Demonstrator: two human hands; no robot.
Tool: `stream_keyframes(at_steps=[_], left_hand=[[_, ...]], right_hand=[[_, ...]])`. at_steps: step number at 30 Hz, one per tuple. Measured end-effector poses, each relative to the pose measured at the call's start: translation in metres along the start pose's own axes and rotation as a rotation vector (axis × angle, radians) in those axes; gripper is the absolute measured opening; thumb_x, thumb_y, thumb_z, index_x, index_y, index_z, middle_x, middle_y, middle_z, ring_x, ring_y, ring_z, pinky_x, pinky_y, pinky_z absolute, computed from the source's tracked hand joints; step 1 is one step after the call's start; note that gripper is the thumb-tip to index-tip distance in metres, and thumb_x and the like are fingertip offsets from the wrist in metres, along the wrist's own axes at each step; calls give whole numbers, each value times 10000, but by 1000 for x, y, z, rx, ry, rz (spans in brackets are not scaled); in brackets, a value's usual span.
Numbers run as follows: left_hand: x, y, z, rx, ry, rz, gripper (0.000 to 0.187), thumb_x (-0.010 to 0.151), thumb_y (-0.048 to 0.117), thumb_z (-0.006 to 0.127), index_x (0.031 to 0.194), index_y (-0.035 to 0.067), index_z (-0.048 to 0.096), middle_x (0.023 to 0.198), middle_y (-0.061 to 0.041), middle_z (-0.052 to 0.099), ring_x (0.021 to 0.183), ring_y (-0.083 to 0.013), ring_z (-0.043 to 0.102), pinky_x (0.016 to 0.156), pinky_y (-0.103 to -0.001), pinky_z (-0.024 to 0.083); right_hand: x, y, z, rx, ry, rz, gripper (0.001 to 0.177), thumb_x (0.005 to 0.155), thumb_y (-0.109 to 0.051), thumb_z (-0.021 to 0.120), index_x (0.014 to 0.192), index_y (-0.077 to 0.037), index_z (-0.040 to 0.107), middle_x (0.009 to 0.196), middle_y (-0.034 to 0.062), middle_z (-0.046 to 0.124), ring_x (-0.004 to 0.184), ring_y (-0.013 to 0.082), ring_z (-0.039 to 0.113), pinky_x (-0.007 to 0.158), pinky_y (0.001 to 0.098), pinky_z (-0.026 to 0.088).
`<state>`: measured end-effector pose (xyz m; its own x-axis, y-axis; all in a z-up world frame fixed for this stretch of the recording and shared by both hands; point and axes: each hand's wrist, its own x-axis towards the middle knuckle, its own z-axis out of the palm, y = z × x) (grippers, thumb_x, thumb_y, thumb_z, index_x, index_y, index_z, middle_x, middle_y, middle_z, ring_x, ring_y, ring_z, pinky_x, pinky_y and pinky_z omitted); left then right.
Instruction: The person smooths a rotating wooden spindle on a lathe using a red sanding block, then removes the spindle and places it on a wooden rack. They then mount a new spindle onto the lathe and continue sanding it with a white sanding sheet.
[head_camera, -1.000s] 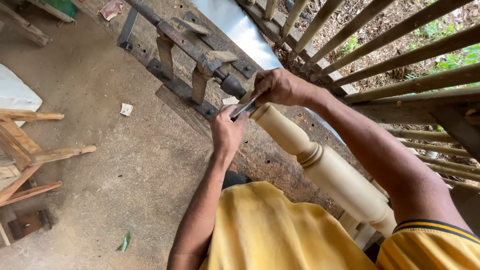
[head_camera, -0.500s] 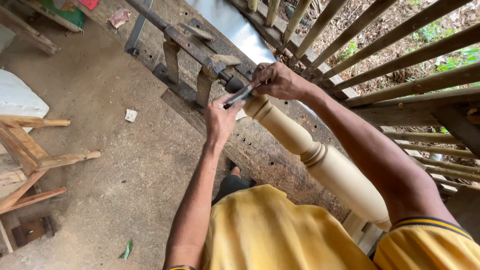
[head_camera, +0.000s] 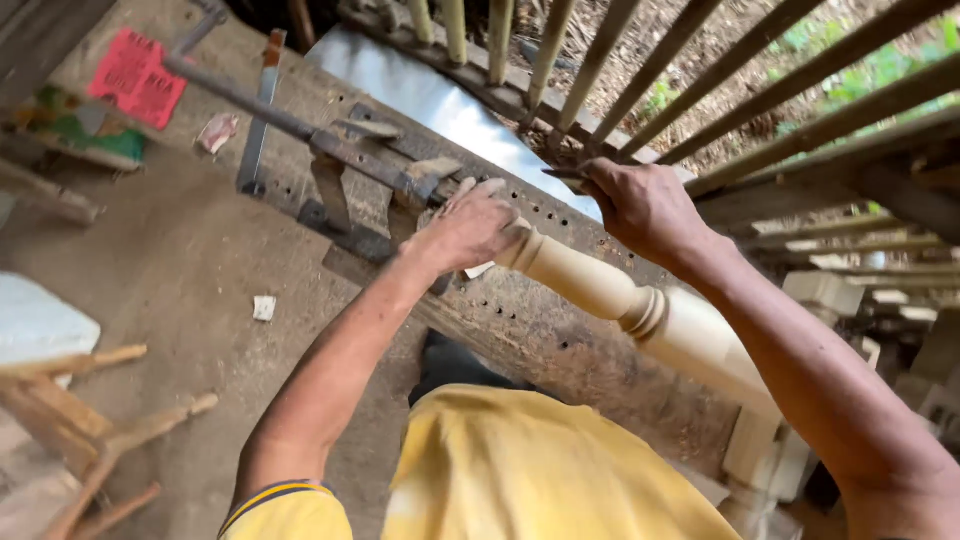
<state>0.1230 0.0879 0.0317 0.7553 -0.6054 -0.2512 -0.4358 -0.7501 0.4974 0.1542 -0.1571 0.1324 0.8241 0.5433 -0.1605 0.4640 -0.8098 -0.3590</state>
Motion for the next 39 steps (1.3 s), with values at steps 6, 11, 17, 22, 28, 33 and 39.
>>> stream_keyframes(at_steps=[6, 11, 17, 22, 28, 33, 39], left_hand=[[-22, -24, -38, 160, -101, 173, 261, 1093, 238, 532, 1003, 99, 734, 1125, -120, 691, 1363, -327, 450, 1174, -616, 311], [-40, -69, -26, -153, 402, 161, 268, 1031, 254, 652, 1186, 46, 717, 1218, -145, 713, 1331, -335, 542, 1188, -563, 363], [-66, -66, -9, -377, 497, 124, 315, 1006, 232, 692, 1253, 38, 696, 1235, -160, 713, 1256, -319, 616, 1154, -485, 431], [-73, -65, -9, -288, 520, 140, 305, 969, 220, 705, 1212, 36, 712, 1190, -141, 733, 1240, -304, 620, 1178, -555, 373], [-74, -67, -3, -328, 508, 135, 330, 1011, 234, 684, 1268, 28, 688, 1230, -154, 717, 1288, -323, 594, 1179, -523, 395], [-78, -60, -13, -316, 506, 158, 331, 982, 233, 692, 1245, 32, 697, 1214, -152, 722, 1266, -311, 605, 1186, -562, 366], [-64, -52, -19, -330, 467, 188, 367, 978, 223, 707, 1283, 20, 680, 1241, -174, 699, 1242, -306, 605, 1174, -533, 387]], right_hand=[[11, -3, 79, -84, 123, -181, 205, 1036, -86, 528, 999, -99, 729, 814, 82, 715, 523, 164, 569, 490, 301, 460], [19, -55, 77, -107, -173, 21, 163, 1002, -51, 566, 1065, -78, 714, 704, 80, 691, 500, 206, 607, 495, 374, 524], [19, -76, 67, -163, -274, 119, 230, 931, -85, 646, 1157, -49, 669, 744, 115, 713, 556, 233, 665, 489, 399, 563], [24, -82, 62, -166, -318, 156, 285, 905, -71, 670, 1189, -53, 661, 776, 115, 732, 594, 232, 693, 514, 397, 578], [21, -83, 67, -145, -233, 112, 342, 889, -5, 649, 1224, -68, 672, 882, 107, 757, 628, 246, 709, 535, 392, 591], [20, -83, 74, -160, -177, 81, 330, 893, 3, 625, 1211, -68, 677, 935, 112, 761, 645, 259, 712, 521, 388, 582], [20, -86, 62, -252, -326, 141, 267, 999, 16, 541, 1233, -53, 649, 804, 121, 730, 544, 220, 651, 441, 371, 546]])
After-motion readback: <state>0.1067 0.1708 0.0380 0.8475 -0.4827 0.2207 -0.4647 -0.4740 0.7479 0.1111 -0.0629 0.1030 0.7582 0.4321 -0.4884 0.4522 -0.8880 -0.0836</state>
